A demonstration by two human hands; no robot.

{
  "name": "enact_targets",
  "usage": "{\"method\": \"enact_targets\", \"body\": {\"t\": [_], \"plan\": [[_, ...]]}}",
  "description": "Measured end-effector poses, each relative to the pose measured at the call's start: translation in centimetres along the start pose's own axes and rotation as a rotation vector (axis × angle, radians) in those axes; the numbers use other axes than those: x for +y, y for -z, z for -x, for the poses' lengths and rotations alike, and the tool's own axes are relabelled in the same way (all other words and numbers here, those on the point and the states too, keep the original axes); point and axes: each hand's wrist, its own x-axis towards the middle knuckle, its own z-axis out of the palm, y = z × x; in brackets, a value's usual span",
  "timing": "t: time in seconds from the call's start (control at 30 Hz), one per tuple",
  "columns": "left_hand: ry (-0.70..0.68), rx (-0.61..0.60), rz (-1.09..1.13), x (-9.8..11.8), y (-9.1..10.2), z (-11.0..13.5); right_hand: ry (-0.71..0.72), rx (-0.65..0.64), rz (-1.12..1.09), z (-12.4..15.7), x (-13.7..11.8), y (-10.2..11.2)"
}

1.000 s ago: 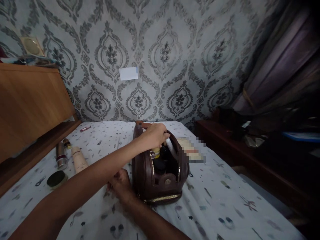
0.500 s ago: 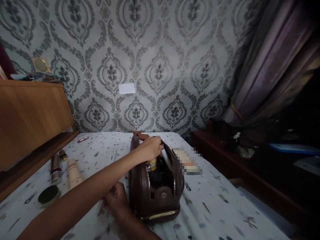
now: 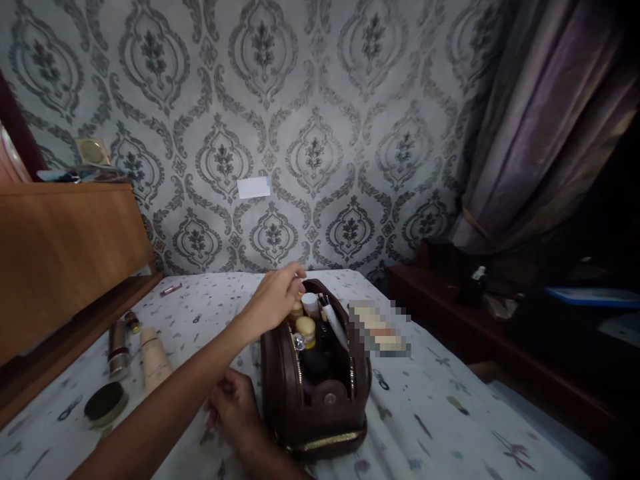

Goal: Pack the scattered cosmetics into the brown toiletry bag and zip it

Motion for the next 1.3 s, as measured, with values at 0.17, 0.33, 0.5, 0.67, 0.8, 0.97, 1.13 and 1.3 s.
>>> {"method": "enact_targets", "body": {"t": [0.17,0.33,0.5,0.67,0.8,0.97,1.13,1.3], "plan": [[0.025,0.263,0.134,-1.6,1.3,3.9,0.01,-0.019,0.01,0.1,-0.5,0.1],[0.136,0.322,0.123,-5.2,0.7,9.2,0.042,0.012,-0.008,0.5,-1.5,-0.2],[0.244,0.265,-0.036,-8.0,0.9,13.8,0.066,-0.046,-0.02,0.6,-2.2,-0.2],[0.344,0.305,-0.064,-10.1,2.4,16.0,0.028,-0.042,0.061,0.9,-2.7,-0.1],[0.351,0.308,-0.324,-11.4,3.8,17.5,0.007,-0.041,0.087,1.1,-3.1,-0.1],[0.378,0.27,-0.855,-12.4,6.1,19.8,-0.04,-0.02,0.091,1.1,-3.2,-0.2],[0.617,0.348,-1.099,-13.4,8.6,23.1,-0.053,-0.005,0.076,1.0,-3.1,-0.3],[0.898,0.272,-0.901,-13.6,10.3,25.9,-0.048,-0.012,0.085,1.0,-3.1,-0.2]]}}
